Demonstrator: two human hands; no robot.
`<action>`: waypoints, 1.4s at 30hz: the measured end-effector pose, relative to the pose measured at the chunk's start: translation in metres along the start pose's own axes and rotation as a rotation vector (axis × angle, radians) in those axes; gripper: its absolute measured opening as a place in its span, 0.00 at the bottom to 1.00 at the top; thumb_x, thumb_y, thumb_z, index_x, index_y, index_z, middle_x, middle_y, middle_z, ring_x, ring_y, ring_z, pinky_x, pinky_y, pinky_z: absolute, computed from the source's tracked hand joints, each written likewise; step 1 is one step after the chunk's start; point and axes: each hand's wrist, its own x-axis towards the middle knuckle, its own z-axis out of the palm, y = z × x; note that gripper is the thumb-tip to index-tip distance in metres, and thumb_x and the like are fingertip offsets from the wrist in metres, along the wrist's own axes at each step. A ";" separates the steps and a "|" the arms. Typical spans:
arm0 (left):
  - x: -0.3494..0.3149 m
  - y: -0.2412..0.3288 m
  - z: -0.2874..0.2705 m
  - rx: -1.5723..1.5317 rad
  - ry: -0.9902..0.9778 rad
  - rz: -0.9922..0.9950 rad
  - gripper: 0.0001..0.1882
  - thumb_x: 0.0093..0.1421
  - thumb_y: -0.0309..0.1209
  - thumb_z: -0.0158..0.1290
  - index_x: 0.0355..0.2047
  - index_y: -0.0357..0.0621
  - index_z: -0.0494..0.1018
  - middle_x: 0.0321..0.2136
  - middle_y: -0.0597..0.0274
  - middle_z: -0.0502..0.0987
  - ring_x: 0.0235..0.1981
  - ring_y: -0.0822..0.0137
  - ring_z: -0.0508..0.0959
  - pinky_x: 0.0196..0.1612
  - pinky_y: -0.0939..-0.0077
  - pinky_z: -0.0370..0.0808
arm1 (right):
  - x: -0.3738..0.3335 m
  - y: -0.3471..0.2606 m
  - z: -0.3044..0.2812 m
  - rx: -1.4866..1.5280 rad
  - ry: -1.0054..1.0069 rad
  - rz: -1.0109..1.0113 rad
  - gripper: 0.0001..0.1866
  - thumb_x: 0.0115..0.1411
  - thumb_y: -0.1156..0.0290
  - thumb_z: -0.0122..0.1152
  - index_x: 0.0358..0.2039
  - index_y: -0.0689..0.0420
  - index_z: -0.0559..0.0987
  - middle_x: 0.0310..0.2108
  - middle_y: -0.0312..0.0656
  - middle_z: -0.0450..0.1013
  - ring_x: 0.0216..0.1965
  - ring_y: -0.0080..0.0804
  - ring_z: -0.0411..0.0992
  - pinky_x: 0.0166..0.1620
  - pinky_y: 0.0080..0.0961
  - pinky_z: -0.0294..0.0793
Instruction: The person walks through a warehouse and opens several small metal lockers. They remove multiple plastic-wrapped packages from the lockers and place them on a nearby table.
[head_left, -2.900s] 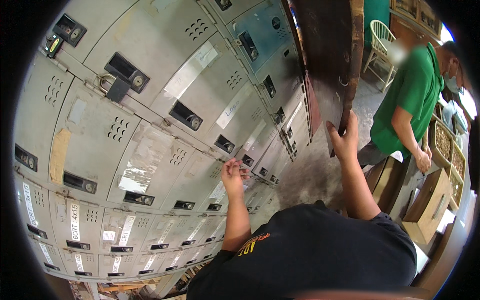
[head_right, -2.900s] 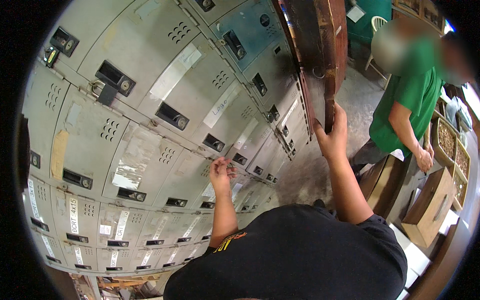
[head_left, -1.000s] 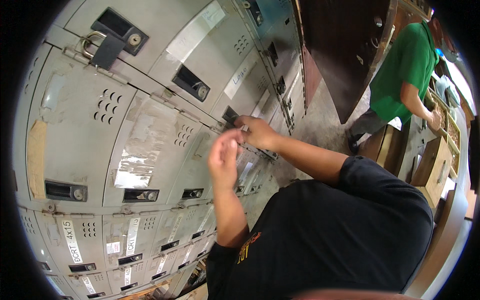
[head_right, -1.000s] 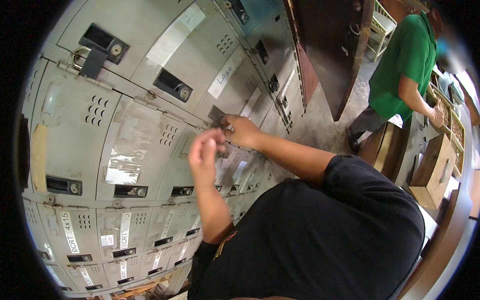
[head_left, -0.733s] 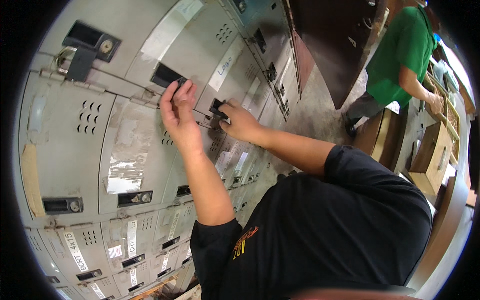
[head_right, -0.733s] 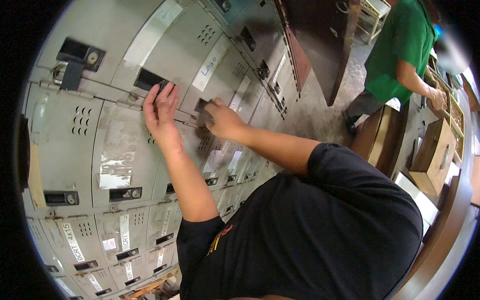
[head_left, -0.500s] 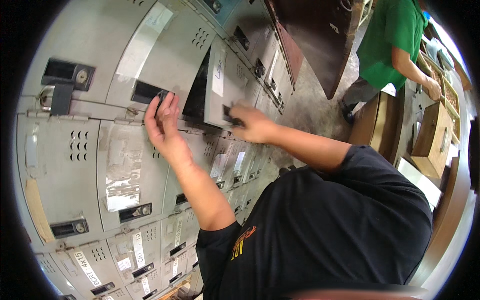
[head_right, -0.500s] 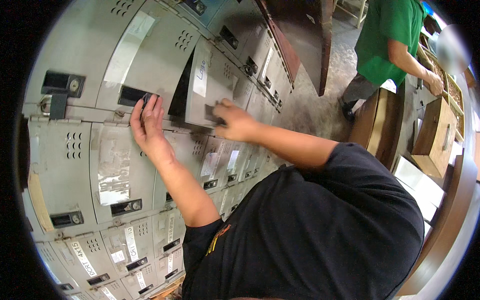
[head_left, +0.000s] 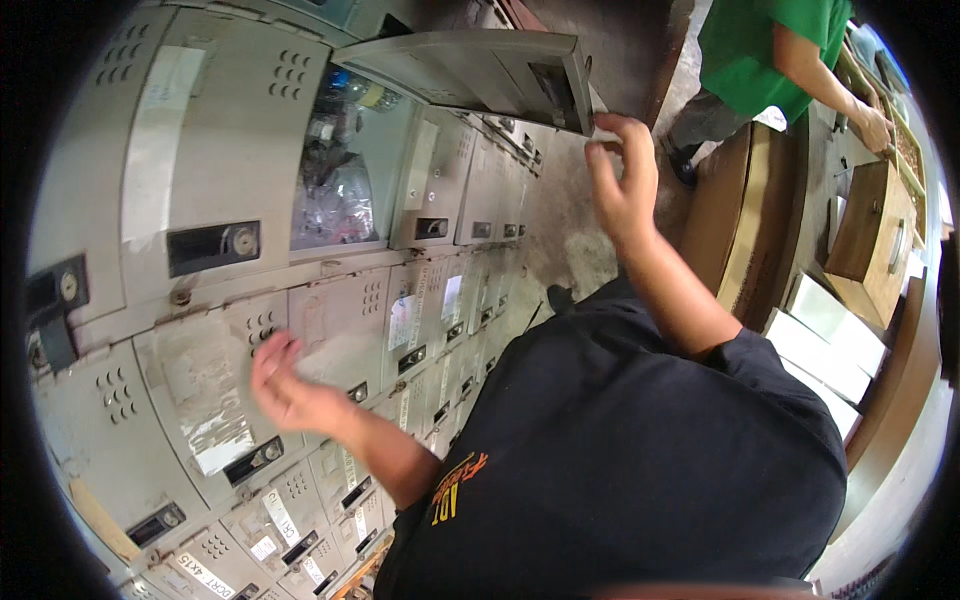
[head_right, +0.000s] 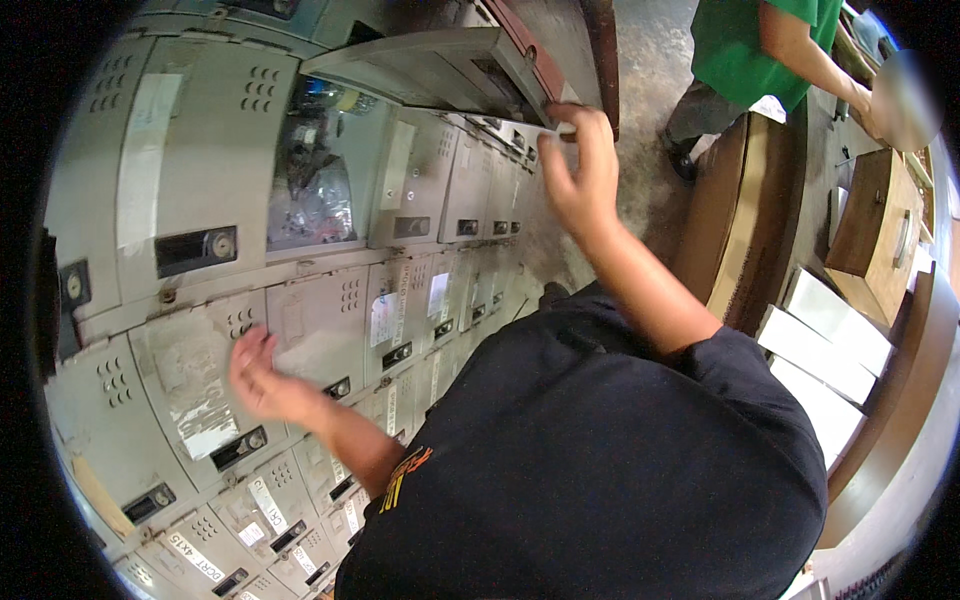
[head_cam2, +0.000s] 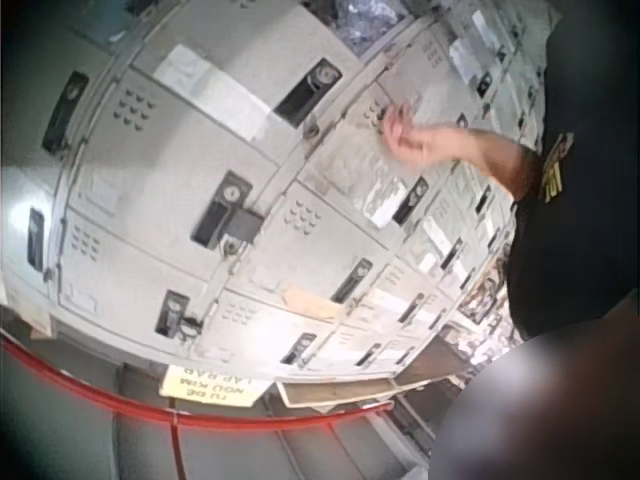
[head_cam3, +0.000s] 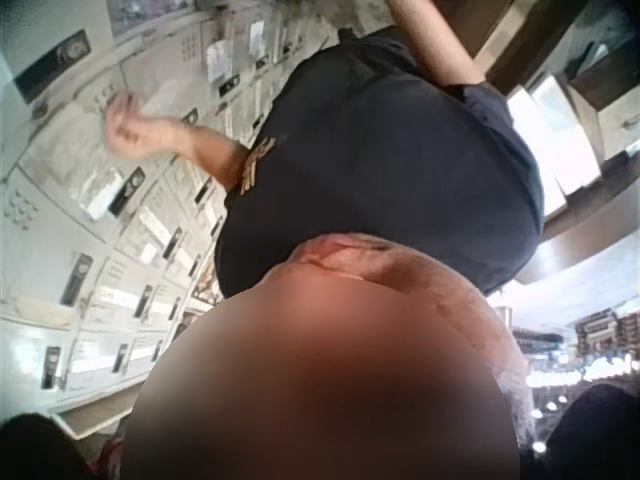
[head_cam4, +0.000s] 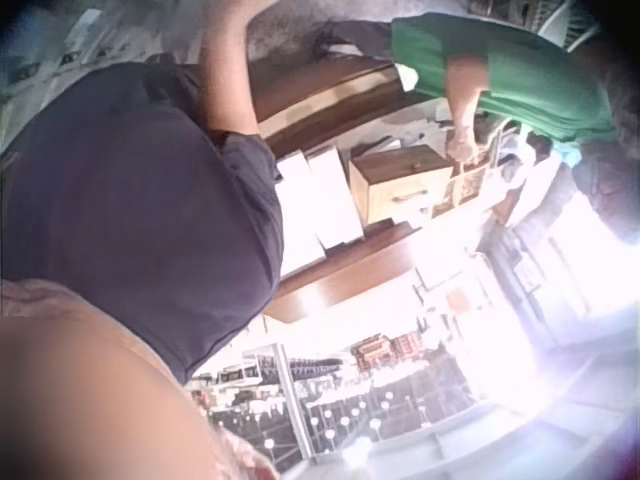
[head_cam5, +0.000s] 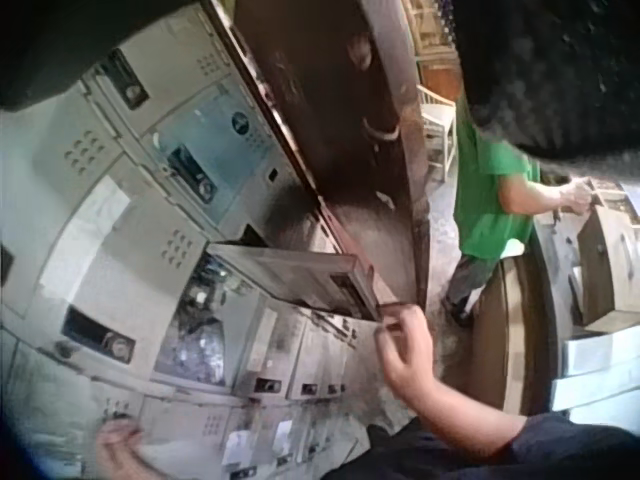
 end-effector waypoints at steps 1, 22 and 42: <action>0.007 0.002 -0.002 0.033 0.093 0.097 0.11 0.69 0.25 0.49 0.44 0.27 0.74 0.42 0.44 0.81 0.42 0.56 0.82 0.41 0.66 0.82 | -0.013 0.002 0.003 0.061 0.045 -0.068 0.17 0.56 0.80 0.62 0.47 0.62 0.75 0.47 0.50 0.72 0.49 0.44 0.72 0.48 0.33 0.74; 0.057 -0.048 -0.010 0.279 0.162 0.847 0.20 0.56 0.18 0.57 0.50 0.23 0.72 0.50 0.37 0.78 0.46 0.46 0.82 0.53 0.53 0.81 | -0.016 -0.070 0.367 0.045 -0.347 -0.213 0.28 0.56 0.61 0.69 0.59 0.44 0.79 0.67 0.57 0.63 0.72 0.69 0.50 0.69 0.51 0.62; 0.055 -0.049 -0.024 0.273 0.250 0.824 0.17 0.54 0.17 0.57 0.45 0.22 0.75 0.48 0.36 0.80 0.45 0.48 0.82 0.50 0.58 0.81 | 0.014 -0.007 0.261 0.679 -0.300 0.494 0.16 0.62 0.65 0.60 0.47 0.61 0.80 0.44 0.58 0.80 0.49 0.53 0.78 0.53 0.41 0.76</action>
